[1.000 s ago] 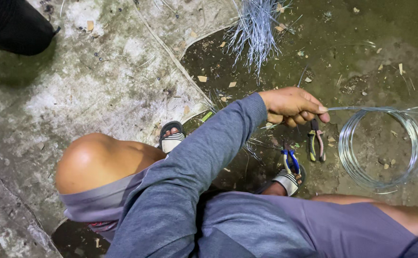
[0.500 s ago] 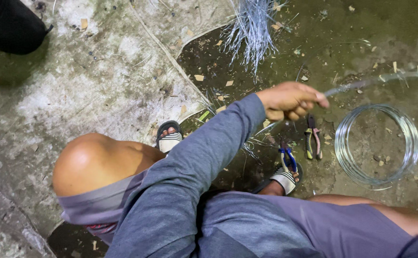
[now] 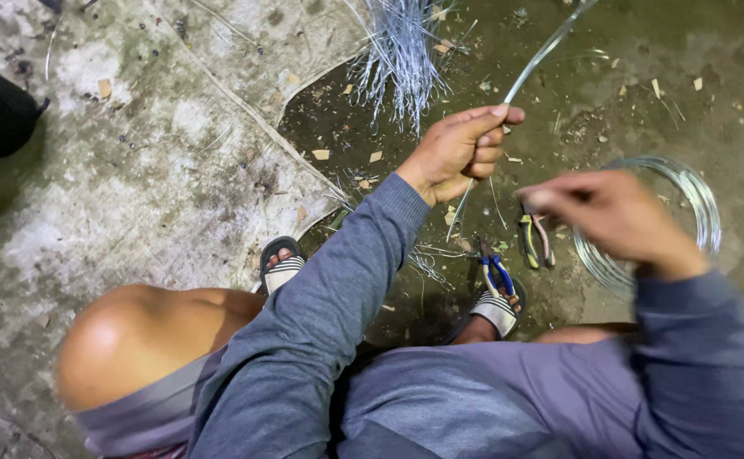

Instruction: The person cuts lengths of metal wire using pliers and then bends the ends to form loops. The person repeats this process multiple times, creating a pile of finished wire pieces on the floor.

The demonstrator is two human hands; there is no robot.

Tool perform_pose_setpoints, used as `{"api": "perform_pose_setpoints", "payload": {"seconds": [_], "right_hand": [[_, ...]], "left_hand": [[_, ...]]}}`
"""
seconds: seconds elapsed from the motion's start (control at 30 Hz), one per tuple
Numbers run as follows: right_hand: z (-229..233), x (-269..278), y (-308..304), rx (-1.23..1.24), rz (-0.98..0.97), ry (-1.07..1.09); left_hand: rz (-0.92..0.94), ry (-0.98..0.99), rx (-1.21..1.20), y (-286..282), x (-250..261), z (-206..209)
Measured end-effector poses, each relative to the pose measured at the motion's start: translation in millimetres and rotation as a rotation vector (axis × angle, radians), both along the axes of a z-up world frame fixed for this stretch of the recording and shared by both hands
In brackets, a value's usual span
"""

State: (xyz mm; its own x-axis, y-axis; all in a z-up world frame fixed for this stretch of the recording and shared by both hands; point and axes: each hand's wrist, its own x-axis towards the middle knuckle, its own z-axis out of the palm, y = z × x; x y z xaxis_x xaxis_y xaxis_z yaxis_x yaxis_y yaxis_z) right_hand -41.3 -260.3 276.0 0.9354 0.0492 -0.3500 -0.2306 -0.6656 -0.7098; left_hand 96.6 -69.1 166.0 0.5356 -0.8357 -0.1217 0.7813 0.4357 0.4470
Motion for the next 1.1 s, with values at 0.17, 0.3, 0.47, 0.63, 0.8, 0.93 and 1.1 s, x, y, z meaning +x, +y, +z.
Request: {"api": "perform_pose_setpoints", "payload": {"seconds": [0.17,0.3,0.47,0.63,0.8,0.93,1.1], "right_hand": [[-23,-2,70,0.262,-0.056,0.138],[-37,1,82,0.391,-0.213,0.193],[-49,4,79,0.482,-0.232,0.235],[-55,3,72,0.528,-0.218,0.253],[-64,1,69,0.6,-0.191,0.258],[-65,-1,64,0.526,-0.111,0.204],[-41,10,10,0.457,-0.173,-0.043]], "left_hand": [[0.022,0.022,-0.015,2,-4,-2],[0.056,0.032,-0.063,2,-6,-7],[0.115,0.002,-0.045,0,-8,-15],[0.152,0.004,0.006,-6,-10,-18],[0.179,-0.033,0.088,-7,-15,-14],[0.124,-0.195,0.124,2,-20,-2],[-0.028,-0.382,0.157,16,-24,16]]}}
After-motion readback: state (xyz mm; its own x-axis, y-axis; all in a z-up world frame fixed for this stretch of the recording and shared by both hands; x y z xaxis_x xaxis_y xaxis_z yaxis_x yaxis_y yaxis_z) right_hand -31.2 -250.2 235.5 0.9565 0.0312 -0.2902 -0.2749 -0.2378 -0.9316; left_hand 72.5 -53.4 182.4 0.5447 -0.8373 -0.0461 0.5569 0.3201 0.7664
